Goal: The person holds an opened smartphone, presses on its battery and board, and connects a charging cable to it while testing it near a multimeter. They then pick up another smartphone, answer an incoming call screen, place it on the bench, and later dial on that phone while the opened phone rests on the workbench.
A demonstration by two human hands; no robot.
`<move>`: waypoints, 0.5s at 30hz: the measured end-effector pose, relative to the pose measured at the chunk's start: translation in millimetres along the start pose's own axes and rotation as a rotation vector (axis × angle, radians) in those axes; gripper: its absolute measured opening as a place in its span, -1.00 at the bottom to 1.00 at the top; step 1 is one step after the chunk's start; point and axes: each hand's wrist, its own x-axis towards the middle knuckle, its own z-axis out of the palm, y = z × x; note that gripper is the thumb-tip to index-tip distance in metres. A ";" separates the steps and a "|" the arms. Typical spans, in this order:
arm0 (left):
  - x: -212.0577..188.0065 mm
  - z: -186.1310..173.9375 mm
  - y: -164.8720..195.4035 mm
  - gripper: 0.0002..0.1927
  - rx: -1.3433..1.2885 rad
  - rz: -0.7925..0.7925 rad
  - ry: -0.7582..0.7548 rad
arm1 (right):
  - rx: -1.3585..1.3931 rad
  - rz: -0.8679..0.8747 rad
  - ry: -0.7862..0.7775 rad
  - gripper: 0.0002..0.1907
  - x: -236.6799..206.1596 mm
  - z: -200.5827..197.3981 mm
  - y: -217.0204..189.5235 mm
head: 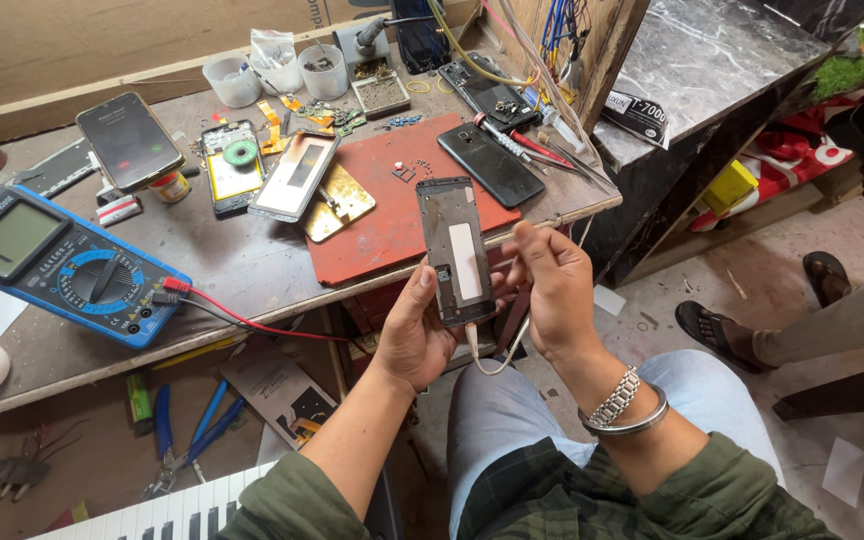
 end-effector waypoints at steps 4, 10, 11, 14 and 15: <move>0.9 1.7 -0.4 -0.34 0.002 0.011 -0.002 | -0.083 0.010 0.026 -0.91 -0.1 1.6 -1.4; 0.5 4.7 3.4 -0.34 0.013 0.007 -0.008 | -0.052 0.034 0.018 -0.77 -0.5 1.7 2.4; 0.2 4.3 3.6 -0.34 0.010 -0.003 -0.015 | -0.025 0.050 0.026 -0.73 -0.7 1.4 3.0; -0.3 1.2 1.8 -0.33 -0.009 -0.005 -0.043 | -0.107 -0.037 -0.060 -0.55 2.6 1.6 3.5; -0.2 -0.5 0.9 -0.34 -0.007 -0.008 -0.039 | -0.117 -0.026 -0.083 -0.53 2.9 2.0 3.8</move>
